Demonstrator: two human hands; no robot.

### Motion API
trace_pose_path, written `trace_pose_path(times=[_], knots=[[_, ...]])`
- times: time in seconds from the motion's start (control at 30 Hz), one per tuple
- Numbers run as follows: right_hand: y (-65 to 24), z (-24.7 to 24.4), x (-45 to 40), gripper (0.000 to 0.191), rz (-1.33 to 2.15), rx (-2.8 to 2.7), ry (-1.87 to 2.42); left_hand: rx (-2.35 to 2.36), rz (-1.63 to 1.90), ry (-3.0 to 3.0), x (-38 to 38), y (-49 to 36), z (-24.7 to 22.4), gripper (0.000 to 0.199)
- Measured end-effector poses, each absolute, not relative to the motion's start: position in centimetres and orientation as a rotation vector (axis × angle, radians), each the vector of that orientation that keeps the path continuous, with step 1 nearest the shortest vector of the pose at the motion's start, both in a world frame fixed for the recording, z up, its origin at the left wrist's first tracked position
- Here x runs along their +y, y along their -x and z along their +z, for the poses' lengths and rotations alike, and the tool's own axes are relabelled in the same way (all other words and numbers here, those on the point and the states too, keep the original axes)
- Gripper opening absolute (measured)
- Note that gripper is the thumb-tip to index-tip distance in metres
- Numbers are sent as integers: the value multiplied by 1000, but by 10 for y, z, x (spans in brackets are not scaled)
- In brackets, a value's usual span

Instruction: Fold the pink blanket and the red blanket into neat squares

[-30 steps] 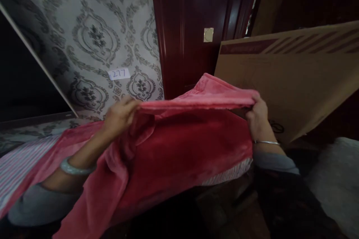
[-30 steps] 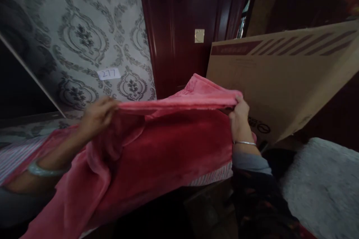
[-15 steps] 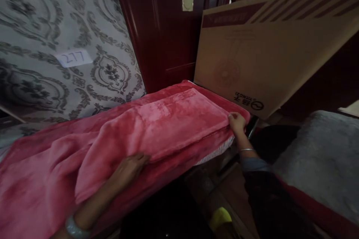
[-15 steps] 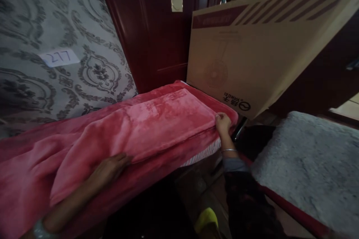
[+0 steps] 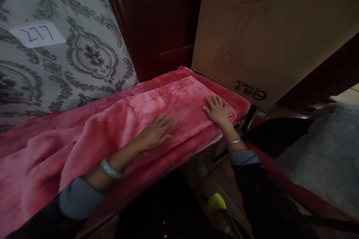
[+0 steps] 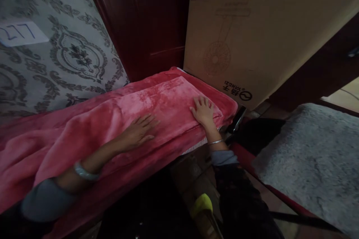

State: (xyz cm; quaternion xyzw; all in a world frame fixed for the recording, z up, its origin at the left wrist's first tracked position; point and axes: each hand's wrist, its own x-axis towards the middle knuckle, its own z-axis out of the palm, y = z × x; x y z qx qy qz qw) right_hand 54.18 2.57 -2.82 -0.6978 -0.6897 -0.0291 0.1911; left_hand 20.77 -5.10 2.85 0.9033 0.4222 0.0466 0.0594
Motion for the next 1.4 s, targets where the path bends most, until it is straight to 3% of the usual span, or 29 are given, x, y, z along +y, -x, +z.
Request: trace_pose_path(times=[0.27,0.5,0.63,0.8,1.23,1.4], knots=[[-552,-62,29,59,-124,-2008,2046,1505,160,-2666,-38,-200,-30,58],[-537,-31,60,46,78,-1930,2110,1474,228,-2621,-44,-201,-25,58],[-497,4,114,44,228,-1918,1844,1467,242,-2597,-47,-198,-23,58],[-454,28,189,47,280,-1843,1833,1439,298,-2603,-50,-195,-23,58],[-482,-25,238,54,202,-1778,2056,1410,369,-2493,-57,-192,-16,60],[-485,-23,235,55,209,-1800,2059,1515,546,-2467,-52,-191,-6,39]])
